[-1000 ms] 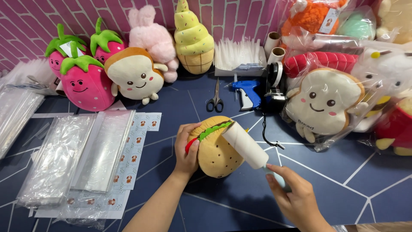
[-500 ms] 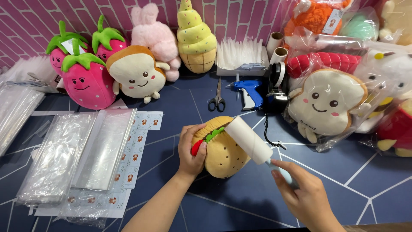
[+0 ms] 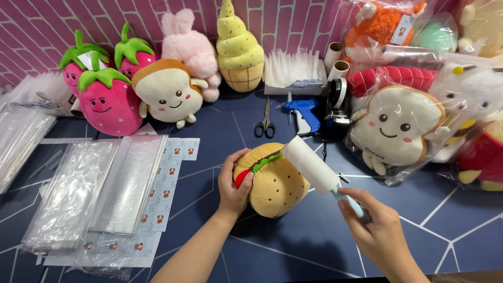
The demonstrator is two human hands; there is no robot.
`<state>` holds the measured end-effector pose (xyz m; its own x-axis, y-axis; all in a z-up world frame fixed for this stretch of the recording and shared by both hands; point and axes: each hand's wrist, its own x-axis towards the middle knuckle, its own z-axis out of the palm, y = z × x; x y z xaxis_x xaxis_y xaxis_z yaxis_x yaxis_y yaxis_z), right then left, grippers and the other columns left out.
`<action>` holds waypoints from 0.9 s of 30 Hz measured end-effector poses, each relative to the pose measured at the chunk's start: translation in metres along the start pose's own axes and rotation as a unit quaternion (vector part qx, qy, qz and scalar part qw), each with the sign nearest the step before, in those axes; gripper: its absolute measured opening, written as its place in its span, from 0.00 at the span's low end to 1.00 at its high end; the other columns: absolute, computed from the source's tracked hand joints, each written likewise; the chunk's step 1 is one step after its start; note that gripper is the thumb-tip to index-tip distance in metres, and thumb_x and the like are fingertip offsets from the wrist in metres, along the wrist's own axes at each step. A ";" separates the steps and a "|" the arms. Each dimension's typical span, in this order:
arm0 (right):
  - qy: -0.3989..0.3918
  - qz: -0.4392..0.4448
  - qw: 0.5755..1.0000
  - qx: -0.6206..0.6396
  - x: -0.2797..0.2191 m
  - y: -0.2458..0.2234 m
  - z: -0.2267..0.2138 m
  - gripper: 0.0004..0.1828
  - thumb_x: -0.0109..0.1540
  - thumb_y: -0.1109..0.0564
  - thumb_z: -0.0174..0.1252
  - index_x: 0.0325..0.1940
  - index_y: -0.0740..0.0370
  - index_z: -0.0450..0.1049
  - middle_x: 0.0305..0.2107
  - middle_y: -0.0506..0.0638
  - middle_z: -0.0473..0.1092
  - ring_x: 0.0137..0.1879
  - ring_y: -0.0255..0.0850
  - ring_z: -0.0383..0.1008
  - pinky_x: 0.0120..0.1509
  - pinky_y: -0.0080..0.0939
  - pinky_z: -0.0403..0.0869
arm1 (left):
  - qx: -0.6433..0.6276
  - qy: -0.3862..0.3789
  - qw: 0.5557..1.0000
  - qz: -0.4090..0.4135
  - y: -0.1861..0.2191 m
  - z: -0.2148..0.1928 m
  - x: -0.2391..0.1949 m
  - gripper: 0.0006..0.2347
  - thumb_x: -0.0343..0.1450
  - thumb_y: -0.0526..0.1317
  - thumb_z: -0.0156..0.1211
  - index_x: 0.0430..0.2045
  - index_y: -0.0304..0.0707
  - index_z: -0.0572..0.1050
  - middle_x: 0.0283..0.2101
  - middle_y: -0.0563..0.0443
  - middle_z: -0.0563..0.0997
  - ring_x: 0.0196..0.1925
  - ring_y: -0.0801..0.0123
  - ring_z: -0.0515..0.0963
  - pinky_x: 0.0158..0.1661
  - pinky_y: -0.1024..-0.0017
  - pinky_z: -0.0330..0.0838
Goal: Using a lint roller to clean a burger-shaped plushie toy on a workspace.
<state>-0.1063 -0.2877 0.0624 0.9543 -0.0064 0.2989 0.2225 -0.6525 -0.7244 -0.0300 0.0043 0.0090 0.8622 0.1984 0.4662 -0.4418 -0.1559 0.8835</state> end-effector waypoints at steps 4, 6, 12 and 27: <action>-0.047 0.037 0.998 -0.007 -0.003 -0.007 0.002 0.11 0.62 0.54 0.62 0.47 0.47 0.82 0.15 0.43 0.65 0.20 0.35 0.53 0.29 0.34 0.59 | -0.027 -0.011 1.000 -0.005 0.005 0.001 -0.001 0.23 0.68 0.50 0.57 0.53 0.36 0.75 0.56 0.44 0.81 0.56 0.59 0.82 0.56 0.65 0.78; -0.088 -0.017 0.996 0.007 -0.009 -0.012 -0.001 0.11 0.61 0.53 0.61 0.47 0.49 0.82 0.13 0.42 0.61 0.18 0.34 0.52 0.26 0.35 0.58 | -0.050 -0.030 0.998 -0.011 0.005 0.001 -0.001 0.26 0.69 0.55 0.59 0.55 0.34 0.74 0.57 0.42 0.80 0.58 0.57 0.81 0.57 0.63 0.78; -0.157 -0.070 0.984 0.051 -0.011 -0.020 -0.001 0.12 0.59 0.52 0.64 0.47 0.45 0.84 0.27 0.37 0.83 0.21 0.32 0.66 0.26 0.33 0.69 | -0.087 -0.027 0.994 -0.058 -0.001 0.002 0.000 0.24 0.66 0.45 0.63 0.57 0.34 0.74 0.60 0.40 0.79 0.61 0.57 0.79 0.58 0.64 0.77; -0.037 -0.360 0.928 -0.088 0.044 0.010 0.047 0.15 0.63 0.53 0.59 0.55 0.50 0.76 0.23 0.42 0.68 0.19 0.39 0.63 0.22 0.42 0.62 | -0.106 0.010 0.965 -0.238 -0.002 -0.007 0.027 0.28 0.72 0.57 0.42 0.59 0.39 0.75 0.62 0.45 0.79 0.65 0.61 0.76 0.60 0.66 0.71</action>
